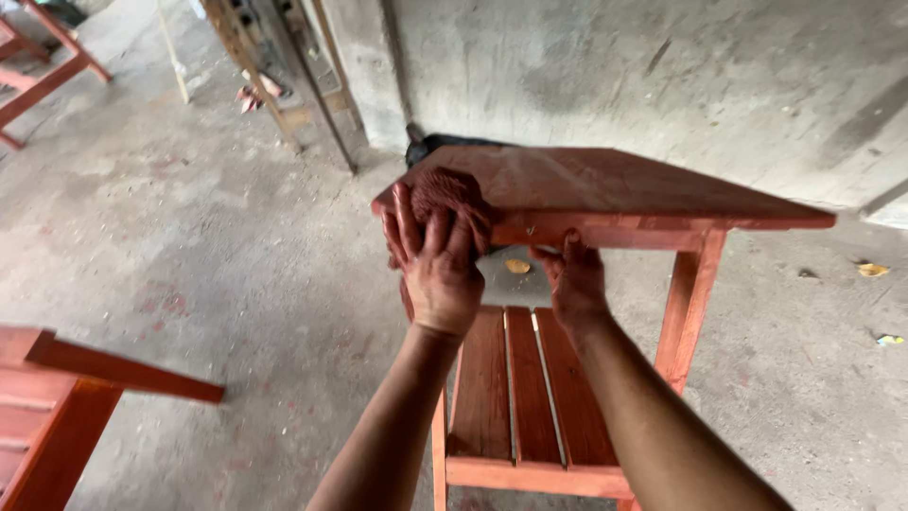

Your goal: The person applies red wood stain to a small wooden table using a cloth. They dip the cloth into a bucket of stain and wipe it across the tabletop, edges, legs, and lower shelf, repositioning the table to reach all surfaces.

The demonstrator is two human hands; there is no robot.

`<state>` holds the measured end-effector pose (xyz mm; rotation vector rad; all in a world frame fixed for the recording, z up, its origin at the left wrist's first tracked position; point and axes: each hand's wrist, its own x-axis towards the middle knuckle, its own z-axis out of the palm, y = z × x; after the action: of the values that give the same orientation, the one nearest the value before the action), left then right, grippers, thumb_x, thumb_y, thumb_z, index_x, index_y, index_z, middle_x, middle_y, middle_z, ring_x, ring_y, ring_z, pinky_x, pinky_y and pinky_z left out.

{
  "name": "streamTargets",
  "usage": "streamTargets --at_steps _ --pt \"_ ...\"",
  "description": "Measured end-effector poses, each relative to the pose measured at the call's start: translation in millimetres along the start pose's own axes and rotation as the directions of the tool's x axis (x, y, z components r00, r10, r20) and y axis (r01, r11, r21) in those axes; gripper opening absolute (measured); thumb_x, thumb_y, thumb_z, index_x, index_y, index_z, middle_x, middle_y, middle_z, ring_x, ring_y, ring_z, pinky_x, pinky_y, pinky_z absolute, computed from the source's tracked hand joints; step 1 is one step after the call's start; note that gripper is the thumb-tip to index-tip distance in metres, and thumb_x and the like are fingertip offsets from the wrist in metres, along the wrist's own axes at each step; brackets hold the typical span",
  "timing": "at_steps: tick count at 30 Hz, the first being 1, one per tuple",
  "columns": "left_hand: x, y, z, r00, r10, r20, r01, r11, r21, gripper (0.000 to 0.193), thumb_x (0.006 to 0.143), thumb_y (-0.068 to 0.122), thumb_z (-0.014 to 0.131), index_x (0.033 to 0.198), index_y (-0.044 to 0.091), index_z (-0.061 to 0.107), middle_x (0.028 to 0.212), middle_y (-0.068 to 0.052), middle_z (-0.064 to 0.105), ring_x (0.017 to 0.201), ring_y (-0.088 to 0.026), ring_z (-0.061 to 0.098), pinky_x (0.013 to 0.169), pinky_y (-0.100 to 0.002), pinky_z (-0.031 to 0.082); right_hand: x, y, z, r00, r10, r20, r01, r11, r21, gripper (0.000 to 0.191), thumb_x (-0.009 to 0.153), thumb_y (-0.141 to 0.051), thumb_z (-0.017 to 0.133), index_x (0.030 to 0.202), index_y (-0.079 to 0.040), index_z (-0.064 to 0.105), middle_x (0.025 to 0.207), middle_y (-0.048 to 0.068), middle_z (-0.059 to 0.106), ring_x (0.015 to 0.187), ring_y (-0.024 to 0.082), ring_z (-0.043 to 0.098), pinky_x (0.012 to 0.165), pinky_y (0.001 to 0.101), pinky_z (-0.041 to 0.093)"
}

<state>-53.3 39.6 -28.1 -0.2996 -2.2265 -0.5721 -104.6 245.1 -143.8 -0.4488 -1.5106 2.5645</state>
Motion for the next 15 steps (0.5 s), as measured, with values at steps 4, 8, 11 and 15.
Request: streamTargets --at_steps 4,8,11,15 --pt "-4.2 14.8 8.0 0.991 0.092 0.098 -0.083 0.992 -0.092 0.042 0.080 0.008 0.068 0.121 0.017 0.072 0.141 -0.008 0.057 0.154 -0.047 0.022 0.123 -0.070 0.015 -4.3 12.9 -9.1 1.000 0.004 0.014 -0.005 0.997 0.081 0.032 0.110 -0.043 0.052 0.117 -0.012 0.049 0.109 0.004 0.064 0.100 0.023 0.071 0.111 0.0449 0.046" --pt "-0.3 40.0 15.0 0.916 0.354 0.191 -0.297 0.915 -0.273 0.038 0.087 0.017 0.067 0.124 0.024 0.071 0.147 -0.004 0.055 0.158 -0.039 0.022 0.128 -0.065 0.018 -3.4 21.5 -16.6 0.956 -0.187 0.227 0.190 0.982 0.009 0.050 0.113 -0.039 0.043 0.145 -0.003 0.056 0.143 0.004 0.065 0.135 0.020 0.059 0.122 0.0430 0.041" --pt "15.7 85.5 25.1 0.747 0.508 0.429 -0.429 0.861 -0.272 0.046 0.085 0.015 0.061 0.128 0.030 0.067 0.149 -0.001 0.050 0.156 -0.037 0.016 0.127 -0.062 0.017 1.3 26.0 -8.3 0.922 -0.175 0.346 -0.047 0.835 0.549 0.051 0.112 -0.040 0.040 0.149 -0.006 0.049 0.147 0.003 0.063 0.138 0.019 0.056 0.121 0.0410 0.040" --pt "37.5 157.0 36.1 0.527 0.609 0.593 -0.629 0.749 -0.209 0.065 0.084 0.012 0.054 0.144 0.039 0.053 0.163 0.001 0.034 0.151 -0.037 0.004 0.122 -0.060 0.013 -6.3 27.1 2.9 0.968 -0.095 0.232 -0.030 0.874 0.484 0.049 0.111 -0.039 0.041 0.145 -0.006 0.051 0.143 0.004 0.064 0.134 0.019 0.057 0.119 0.0411 0.041"
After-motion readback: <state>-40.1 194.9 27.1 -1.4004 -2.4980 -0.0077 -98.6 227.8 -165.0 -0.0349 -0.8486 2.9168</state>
